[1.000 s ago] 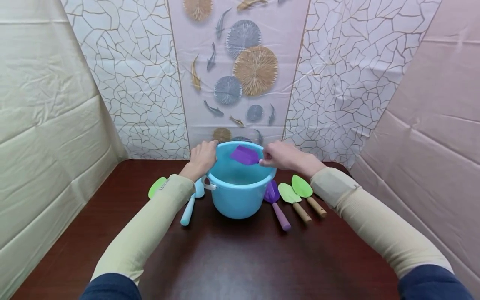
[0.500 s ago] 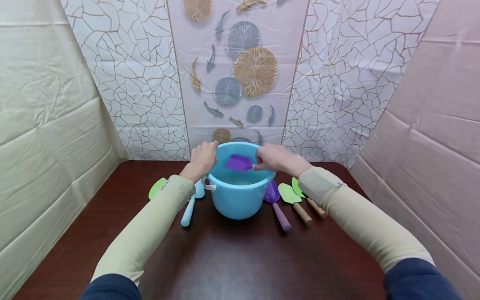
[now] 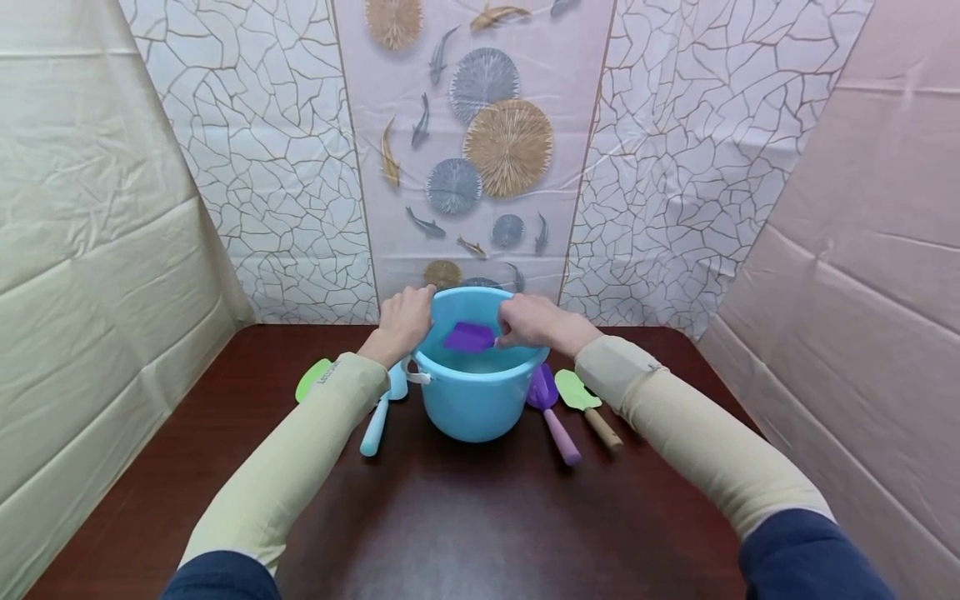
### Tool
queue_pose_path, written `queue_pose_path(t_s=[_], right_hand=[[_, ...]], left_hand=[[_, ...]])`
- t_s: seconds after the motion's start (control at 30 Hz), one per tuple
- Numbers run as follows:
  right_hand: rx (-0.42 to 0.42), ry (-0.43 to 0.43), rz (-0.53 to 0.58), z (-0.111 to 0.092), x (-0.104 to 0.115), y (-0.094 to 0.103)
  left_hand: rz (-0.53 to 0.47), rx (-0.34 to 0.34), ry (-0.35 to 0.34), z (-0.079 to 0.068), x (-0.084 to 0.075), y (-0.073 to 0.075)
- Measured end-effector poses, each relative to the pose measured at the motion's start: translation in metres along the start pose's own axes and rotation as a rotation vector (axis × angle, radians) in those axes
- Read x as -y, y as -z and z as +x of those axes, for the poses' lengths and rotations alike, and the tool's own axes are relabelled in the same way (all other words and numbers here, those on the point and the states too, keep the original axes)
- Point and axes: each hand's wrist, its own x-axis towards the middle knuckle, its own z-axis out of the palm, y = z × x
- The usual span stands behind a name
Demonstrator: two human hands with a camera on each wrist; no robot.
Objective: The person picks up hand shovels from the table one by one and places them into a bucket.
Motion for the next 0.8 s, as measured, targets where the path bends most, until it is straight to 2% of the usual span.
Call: queue_pose_path(t_s=[0.27,0.8], right_hand=[[0.023,0.016,-0.005,0.006,0.003,-0.003],[0.051,-0.018,0.007,0.012,0.006,-0.008]], left_hand=[[0.010,-0.002,-0.007,0.001,0.003,-0.001],[0.035,0.013,-0.010,0.002,-0.001,0.000]])
